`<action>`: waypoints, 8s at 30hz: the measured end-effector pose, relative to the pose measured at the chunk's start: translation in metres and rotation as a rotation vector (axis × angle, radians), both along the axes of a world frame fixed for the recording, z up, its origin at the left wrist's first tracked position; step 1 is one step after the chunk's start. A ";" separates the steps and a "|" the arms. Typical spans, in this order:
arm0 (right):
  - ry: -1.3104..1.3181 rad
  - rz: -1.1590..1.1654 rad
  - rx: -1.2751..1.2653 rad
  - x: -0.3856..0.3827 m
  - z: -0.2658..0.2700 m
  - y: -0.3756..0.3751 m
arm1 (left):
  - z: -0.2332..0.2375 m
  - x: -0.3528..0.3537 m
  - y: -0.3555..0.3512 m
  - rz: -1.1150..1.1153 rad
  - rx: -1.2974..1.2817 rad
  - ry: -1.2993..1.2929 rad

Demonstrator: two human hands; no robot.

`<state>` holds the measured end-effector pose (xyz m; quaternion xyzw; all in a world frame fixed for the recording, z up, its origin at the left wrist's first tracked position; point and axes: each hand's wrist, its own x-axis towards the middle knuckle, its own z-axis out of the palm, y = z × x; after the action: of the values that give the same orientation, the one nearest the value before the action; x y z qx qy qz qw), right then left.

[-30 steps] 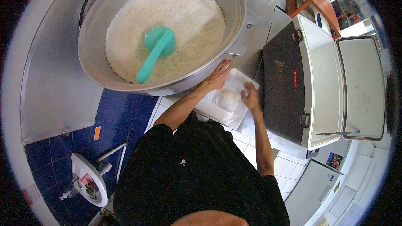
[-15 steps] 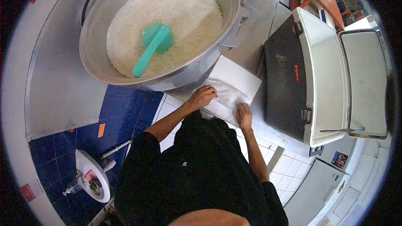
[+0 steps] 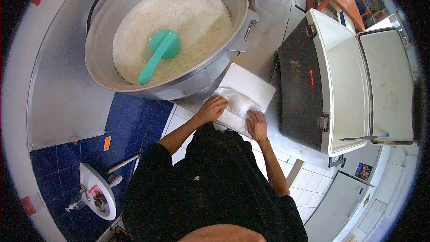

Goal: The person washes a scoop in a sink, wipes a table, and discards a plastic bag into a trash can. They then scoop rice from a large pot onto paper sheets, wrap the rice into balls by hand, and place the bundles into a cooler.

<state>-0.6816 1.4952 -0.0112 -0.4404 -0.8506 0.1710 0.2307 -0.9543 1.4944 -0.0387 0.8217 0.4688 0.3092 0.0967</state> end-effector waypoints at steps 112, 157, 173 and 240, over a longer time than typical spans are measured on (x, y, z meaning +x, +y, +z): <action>0.354 -0.377 -0.108 0.018 0.305 0.030 | 0.328 -0.274 0.096 0.348 -0.741 0.398; -0.011 -0.025 -0.273 0.012 -0.009 -0.066 | 0.098 0.101 -0.005 0.246 -1.490 -1.992; 0.134 -0.060 -0.098 0.011 -0.040 -0.081 | 0.072 0.122 0.017 0.291 -0.713 0.326; 0.021 0.076 -0.131 0.031 -0.046 -0.064 | 0.390 -0.005 0.030 0.725 0.564 0.176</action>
<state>-0.6511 1.4314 -0.0569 -0.4202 -0.8512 0.2396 0.2037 -0.9594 1.5243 0.3514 0.6223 0.6296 0.3678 -0.2849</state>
